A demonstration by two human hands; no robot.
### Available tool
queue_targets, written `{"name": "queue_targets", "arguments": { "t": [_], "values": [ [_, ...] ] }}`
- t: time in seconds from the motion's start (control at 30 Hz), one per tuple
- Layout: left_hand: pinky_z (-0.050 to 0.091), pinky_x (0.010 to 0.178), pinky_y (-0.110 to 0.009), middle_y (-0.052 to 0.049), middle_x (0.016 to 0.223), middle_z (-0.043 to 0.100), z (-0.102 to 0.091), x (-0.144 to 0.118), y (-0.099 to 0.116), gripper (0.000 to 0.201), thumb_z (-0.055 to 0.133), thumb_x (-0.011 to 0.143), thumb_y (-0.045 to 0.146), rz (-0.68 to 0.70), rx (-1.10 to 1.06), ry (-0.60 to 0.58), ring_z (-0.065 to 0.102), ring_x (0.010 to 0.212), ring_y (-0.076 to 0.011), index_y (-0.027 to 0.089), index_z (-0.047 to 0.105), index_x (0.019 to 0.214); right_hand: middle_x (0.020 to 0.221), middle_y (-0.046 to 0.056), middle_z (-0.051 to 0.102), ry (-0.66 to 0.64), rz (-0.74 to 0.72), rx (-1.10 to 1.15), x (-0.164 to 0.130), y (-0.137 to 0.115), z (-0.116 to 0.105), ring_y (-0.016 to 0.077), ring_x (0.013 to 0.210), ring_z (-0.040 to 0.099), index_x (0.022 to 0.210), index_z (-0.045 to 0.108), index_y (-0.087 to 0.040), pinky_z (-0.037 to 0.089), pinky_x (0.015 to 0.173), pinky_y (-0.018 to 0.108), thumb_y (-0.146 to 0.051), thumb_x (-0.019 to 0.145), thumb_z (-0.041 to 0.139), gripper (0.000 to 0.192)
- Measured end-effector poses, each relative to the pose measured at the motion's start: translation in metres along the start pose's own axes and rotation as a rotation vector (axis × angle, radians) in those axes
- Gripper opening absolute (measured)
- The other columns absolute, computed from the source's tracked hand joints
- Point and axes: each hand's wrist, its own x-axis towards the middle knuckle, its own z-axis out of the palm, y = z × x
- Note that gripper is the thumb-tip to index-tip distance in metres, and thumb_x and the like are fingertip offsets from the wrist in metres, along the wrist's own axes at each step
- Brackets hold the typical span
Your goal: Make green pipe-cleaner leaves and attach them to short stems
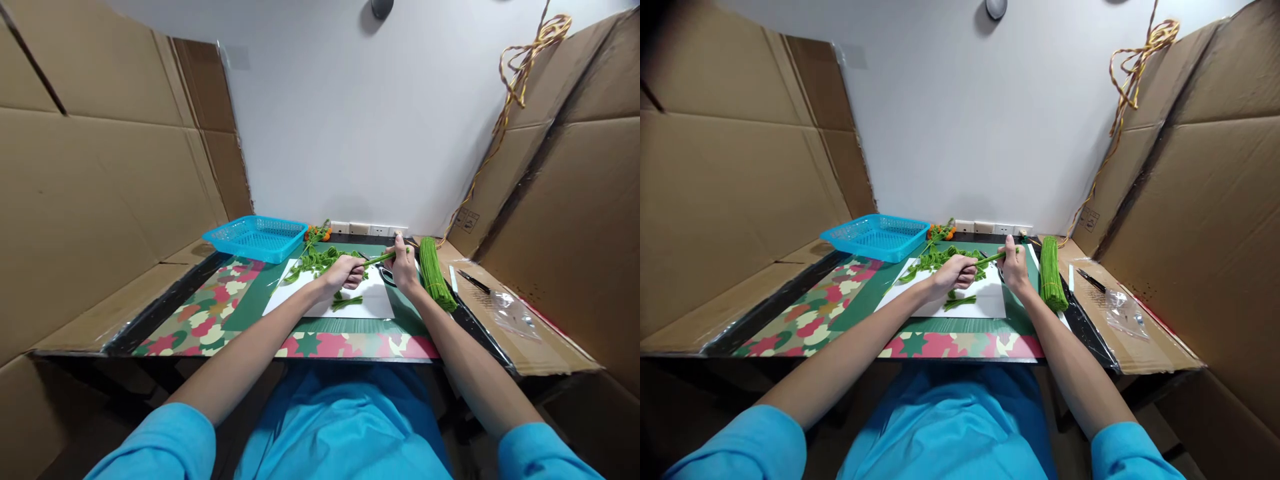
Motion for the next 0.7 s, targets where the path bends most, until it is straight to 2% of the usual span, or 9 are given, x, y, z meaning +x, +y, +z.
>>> {"name": "queue_targets", "arguments": {
  "t": [0.1,0.27,0.47,0.7],
  "values": [
    [0.015,0.039,-0.016,0.010,0.054,0.023,-0.003,0.001,-0.002,0.050,0.064,0.096,0.037,0.046,0.009,0.008,0.018,0.042,-0.0039,0.023,0.033,0.059,0.042,-0.006,0.030,0.063,0.010,0.048,0.005,0.003,-0.003,0.0092,0.037,0.025,0.047,0.040,-0.025,0.018,0.041,0.028,-0.079,0.099,0.047,0.075],
    [0.016,0.039,-0.015,0.011,0.053,0.024,-0.010,0.002,-0.005,0.053,0.073,0.090,0.044,0.105,0.007,0.033,0.018,0.042,-0.0029,0.023,0.034,0.061,0.043,-0.007,0.031,0.092,0.048,0.052,0.007,0.010,-0.001,0.0093,0.036,0.028,0.052,0.041,-0.025,0.021,0.038,0.026,-0.083,0.093,0.051,0.072],
    [0.017,0.038,-0.016,0.011,0.049,0.027,-0.017,0.005,-0.007,0.053,0.077,0.087,0.041,0.131,-0.012,0.056,0.020,0.041,-0.0027,0.023,0.035,0.058,0.042,-0.007,0.032,0.135,0.078,0.068,0.007,0.009,0.000,0.0095,0.036,0.028,0.054,0.042,-0.026,0.023,0.039,0.026,-0.080,0.094,0.052,0.068],
    [0.027,0.041,-0.016,0.009,0.051,0.031,-0.015,0.013,-0.010,0.050,0.072,0.088,0.029,0.185,-0.120,0.113,0.030,0.044,-0.0043,0.021,0.036,0.054,0.041,-0.008,0.032,0.140,0.078,0.011,0.007,0.013,-0.001,0.0097,0.037,0.029,0.058,0.043,-0.026,0.025,0.040,0.025,-0.082,0.094,0.050,0.067]
  ]
}}
